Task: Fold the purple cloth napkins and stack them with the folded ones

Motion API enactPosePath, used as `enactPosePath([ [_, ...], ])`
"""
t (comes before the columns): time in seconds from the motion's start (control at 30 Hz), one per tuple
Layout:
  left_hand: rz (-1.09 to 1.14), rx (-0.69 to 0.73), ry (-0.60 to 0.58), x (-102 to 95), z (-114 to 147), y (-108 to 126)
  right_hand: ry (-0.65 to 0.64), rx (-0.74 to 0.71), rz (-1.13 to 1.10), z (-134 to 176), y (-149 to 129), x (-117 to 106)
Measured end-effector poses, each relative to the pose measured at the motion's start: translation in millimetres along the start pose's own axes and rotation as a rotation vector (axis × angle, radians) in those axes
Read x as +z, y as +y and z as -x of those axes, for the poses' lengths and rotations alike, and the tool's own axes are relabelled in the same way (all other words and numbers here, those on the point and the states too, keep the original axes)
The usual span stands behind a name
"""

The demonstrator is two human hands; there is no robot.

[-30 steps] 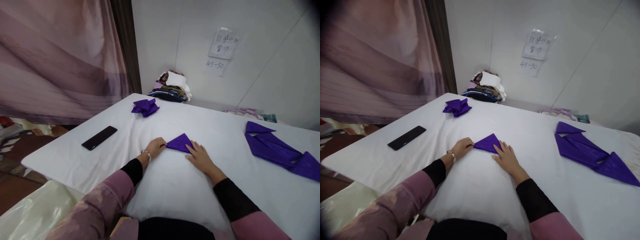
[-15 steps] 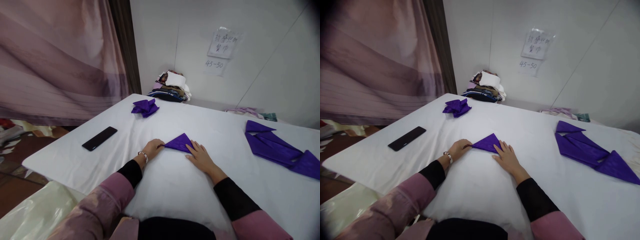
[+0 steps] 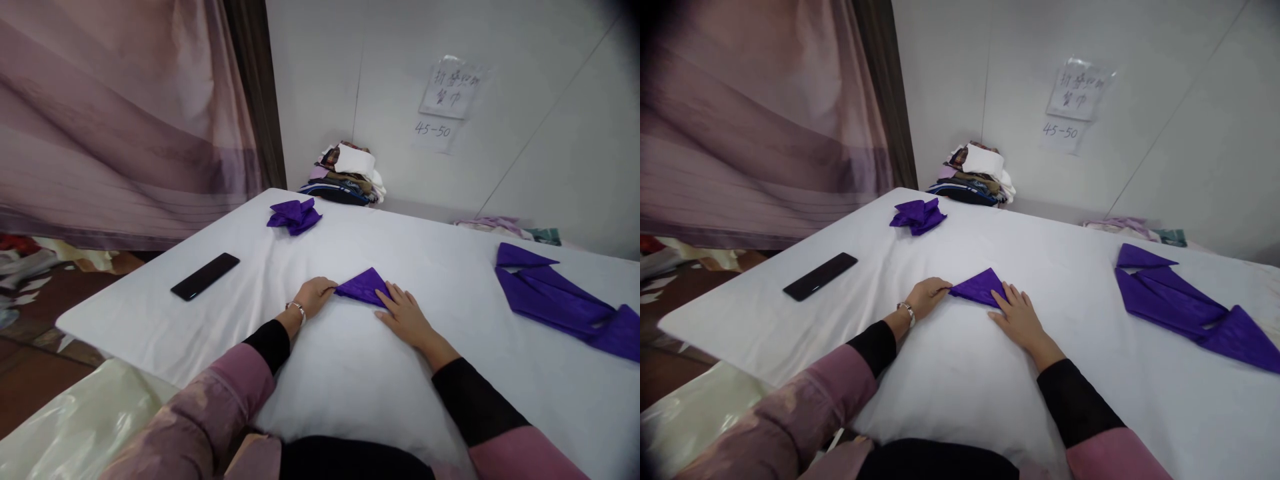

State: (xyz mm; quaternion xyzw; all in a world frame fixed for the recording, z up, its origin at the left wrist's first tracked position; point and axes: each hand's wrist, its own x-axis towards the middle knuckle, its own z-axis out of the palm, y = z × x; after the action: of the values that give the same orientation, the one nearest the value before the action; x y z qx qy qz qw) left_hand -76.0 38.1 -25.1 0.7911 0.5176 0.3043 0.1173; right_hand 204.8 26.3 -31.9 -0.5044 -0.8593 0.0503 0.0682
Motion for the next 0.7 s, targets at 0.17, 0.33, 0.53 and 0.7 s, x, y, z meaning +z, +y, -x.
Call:
enactPosePath([
  [0.17,-0.085,0.011,-0.045,-2.7,-2.3,-1.4,-0.011,0.007,0.000,0.0,-0.8,-1.4],
  [0.33,-0.171,0.034,-0.090,-2.6,-4.3,0.4,-0.025,0.013,-0.010,-0.3,-1.2,-2.2],
  [0.53,-0.243,0.081,-0.123,-4.2,-3.8,3.0,-0.034,0.018,-0.022,-1.0,-1.5,-2.5],
  [0.7,-0.283,0.105,-0.138,-4.7,-4.4,2.2,-0.030,0.020,-0.023,-0.7,-1.4,-2.6],
])
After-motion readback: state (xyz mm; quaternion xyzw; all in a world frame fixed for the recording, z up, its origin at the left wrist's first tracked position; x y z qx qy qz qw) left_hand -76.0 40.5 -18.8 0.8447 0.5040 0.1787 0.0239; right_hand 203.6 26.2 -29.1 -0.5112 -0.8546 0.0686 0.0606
